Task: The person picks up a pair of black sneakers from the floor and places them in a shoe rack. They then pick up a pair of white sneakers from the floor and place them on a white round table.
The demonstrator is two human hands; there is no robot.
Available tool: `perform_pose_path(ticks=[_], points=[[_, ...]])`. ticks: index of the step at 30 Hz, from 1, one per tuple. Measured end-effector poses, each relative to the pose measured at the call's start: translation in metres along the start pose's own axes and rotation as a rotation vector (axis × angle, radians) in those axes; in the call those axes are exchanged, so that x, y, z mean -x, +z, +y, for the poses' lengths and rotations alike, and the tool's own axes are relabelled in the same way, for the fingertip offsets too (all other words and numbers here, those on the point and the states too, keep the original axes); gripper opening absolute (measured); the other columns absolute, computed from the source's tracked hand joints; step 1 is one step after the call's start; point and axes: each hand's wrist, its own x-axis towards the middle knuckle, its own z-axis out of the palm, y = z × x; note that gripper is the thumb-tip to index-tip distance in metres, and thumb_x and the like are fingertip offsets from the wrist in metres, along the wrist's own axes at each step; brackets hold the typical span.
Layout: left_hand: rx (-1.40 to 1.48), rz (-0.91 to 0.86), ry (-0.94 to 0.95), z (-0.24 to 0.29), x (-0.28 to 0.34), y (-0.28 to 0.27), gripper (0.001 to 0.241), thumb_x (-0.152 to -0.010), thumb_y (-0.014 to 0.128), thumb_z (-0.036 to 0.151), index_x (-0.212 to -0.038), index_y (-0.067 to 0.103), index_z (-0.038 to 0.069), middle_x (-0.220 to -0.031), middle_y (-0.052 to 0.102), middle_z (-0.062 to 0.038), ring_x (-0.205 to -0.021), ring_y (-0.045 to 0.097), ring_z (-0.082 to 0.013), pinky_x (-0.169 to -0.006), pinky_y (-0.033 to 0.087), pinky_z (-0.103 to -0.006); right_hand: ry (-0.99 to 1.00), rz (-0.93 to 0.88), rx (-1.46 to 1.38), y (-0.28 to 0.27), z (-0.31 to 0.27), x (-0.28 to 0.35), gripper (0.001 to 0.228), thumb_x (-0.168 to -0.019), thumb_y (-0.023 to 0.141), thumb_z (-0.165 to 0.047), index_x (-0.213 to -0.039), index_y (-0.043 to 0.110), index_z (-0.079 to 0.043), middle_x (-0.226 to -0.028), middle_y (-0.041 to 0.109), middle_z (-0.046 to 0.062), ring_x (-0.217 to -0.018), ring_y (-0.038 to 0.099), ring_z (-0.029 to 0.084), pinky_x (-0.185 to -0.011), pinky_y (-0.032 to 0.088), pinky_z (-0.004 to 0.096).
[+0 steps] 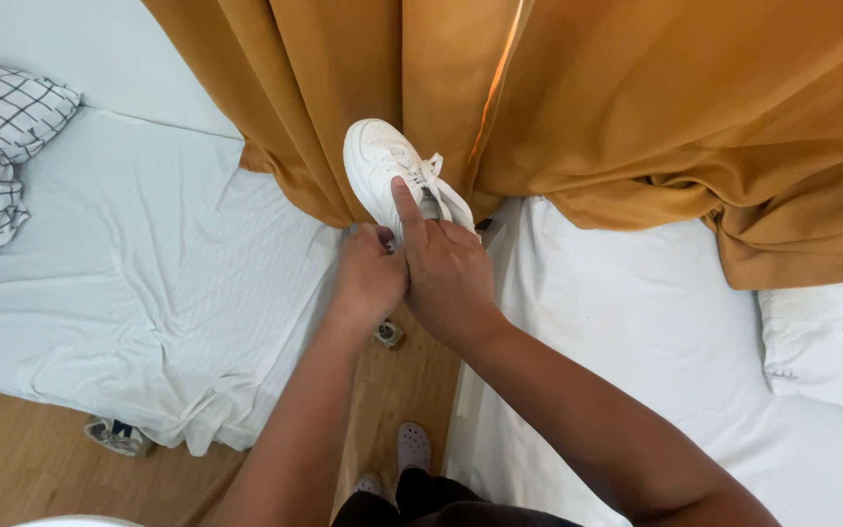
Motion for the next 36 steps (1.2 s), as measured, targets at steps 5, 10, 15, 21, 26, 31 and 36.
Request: perform_pose_path(ticks=[5,10,15,21,26,31,36], points=[[0.044,0.019,-0.039,0.007,0.005,-0.006,0.050,-0.090,0.067,0.034,-0.110,0.065,-0.012,-0.110,0.070,-0.027,-0.100,0.070,-0.0364,-0.086,0.055,-0.0425,0.019,0.035,-0.054,0.001,-0.010,0.002,0.081,-0.082,0.073,-0.004,-0.156,0.040,-0.004,-0.080,0.065,0.005,-0.079,0.067,0.024,-0.072,0.054,0.038],[0.122,-0.010,-0.079,0.003,0.006,-0.013,0.053,-0.091,0.066,0.036,-0.112,0.060,-0.012,-0.106,0.070,-0.025,-0.096,0.072,-0.0323,-0.082,0.056,-0.0402,0.024,0.006,-0.109,0.004,-0.020,0.001,0.086,-0.080,0.075,-0.006,-0.157,0.036,0.000,-0.082,0.065,0.008,-0.081,0.067,0.026,-0.079,0.054,0.039],[0.344,-0.044,-0.175,0.016,0.007,-0.031,0.056,-0.086,0.068,0.031,-0.123,0.053,-0.009,-0.108,0.071,-0.025,-0.093,0.073,-0.0301,-0.076,0.058,-0.0403,0.038,-0.114,-0.096,0.005,-0.030,-0.003,0.098,-0.069,0.074,-0.006,-0.157,0.030,0.003,-0.094,0.068,0.011,-0.091,0.067,0.031,-0.091,0.048,0.040],[0.341,-0.030,-0.135,-0.015,-0.008,-0.029,0.057,-0.089,0.069,0.033,-0.124,0.050,-0.008,-0.113,0.067,-0.021,-0.101,0.070,-0.0253,-0.082,0.057,-0.0356,0.097,-0.205,0.027,0.008,-0.045,-0.010,0.087,-0.075,0.072,-0.006,-0.154,0.036,0.002,-0.091,0.068,0.009,-0.087,0.066,0.027,-0.095,0.036,0.047],[0.313,-0.030,-0.120,-0.035,-0.015,-0.028,0.053,-0.093,0.065,0.032,-0.125,0.053,-0.008,-0.113,0.068,-0.021,-0.099,0.069,-0.0253,-0.083,0.055,-0.0347,0.136,-0.180,0.009,0.020,-0.055,-0.011,0.088,-0.073,0.071,-0.005,-0.153,0.036,0.003,-0.091,0.069,0.008,-0.087,0.066,0.026,-0.094,0.034,0.050],[0.392,-0.073,-0.167,-0.048,-0.014,-0.033,0.053,-0.093,0.064,0.032,-0.125,0.050,-0.008,-0.110,0.070,-0.021,-0.097,0.069,-0.0238,-0.082,0.055,-0.0346,0.213,-0.283,-0.011,0.028,-0.064,-0.011,0.086,-0.074,0.071,-0.005,-0.153,0.037,0.002,-0.091,0.070,0.008,-0.087,0.066,0.026,-0.093,0.034,0.050],[0.421,-0.093,-0.172,-0.051,-0.014,-0.032,0.051,-0.092,0.064,0.029,-0.125,0.049,-0.006,-0.108,0.069,-0.019,-0.094,0.070,-0.0236,-0.077,0.057,-0.0352,0.228,-0.293,0.001,0.031,-0.064,-0.008,0.088,-0.072,0.074,-0.009,-0.151,0.038,0.003,-0.097,0.071,0.012,-0.090,0.067,0.027,-0.091,0.033,0.051]])
